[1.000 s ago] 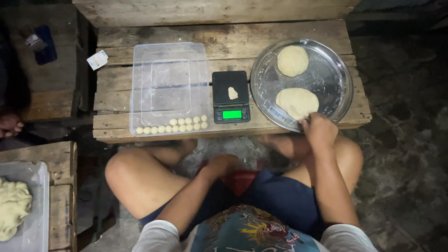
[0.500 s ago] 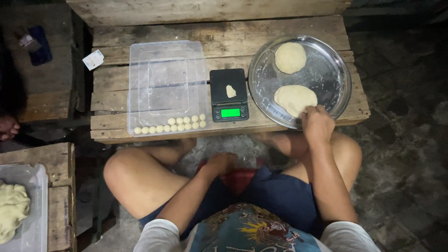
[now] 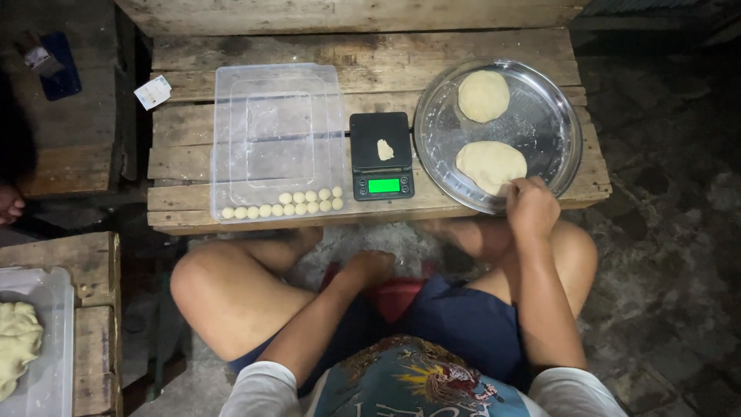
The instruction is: Weighing small portions of dough on a digital scale and rolling them into balls or flattening them into discs.
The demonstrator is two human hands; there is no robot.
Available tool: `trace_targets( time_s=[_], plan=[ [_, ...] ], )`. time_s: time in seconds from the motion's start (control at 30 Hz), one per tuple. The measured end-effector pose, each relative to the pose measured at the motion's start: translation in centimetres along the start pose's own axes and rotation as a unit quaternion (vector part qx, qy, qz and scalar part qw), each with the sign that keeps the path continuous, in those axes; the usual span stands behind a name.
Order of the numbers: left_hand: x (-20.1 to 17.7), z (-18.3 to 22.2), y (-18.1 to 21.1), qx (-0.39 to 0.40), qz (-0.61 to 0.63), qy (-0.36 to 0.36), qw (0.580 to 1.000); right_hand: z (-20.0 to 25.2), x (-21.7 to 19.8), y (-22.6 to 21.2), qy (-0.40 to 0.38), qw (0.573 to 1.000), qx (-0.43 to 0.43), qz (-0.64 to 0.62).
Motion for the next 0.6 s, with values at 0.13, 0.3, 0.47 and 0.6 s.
trace_targets(
  time_s=[0.13, 0.3, 0.47, 0.6],
  plan=[
    [0.5, -0.7, -0.1, 0.002, -0.034, 0.006, 0.999, -0.5, 0.7, 1.2, -0.007, 0.999, 0.03, -0.022],
    [0.2, 0.0, 0.2, 0.007, -0.059, 0.023, 0.998, -0.6, 0.7, 1.8, -0.022, 0.997, 0.055, -0.051],
    [1.3, -1.7, -0.7, 0.031, -0.071, 0.058, 0.995, 0.2, -1.2, 1.0, -0.022, 0.994, 0.056, -0.09],
    [1.2, -1.8, -0.9, 0.03, -0.056, 0.066, 0.996, -0.8, 0.9, 2.0, -0.041, 0.987, 0.042, -0.152]
  ],
)
Point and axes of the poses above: each hand's wrist, its own z-axis away from the middle knuckle, its own x-axis out of the palm, y = z × x, the point moved 7 cm from there along -z, towards the middle knuckle, and after that the axes turned 14 degrees about -y, right-handed, at the moved point
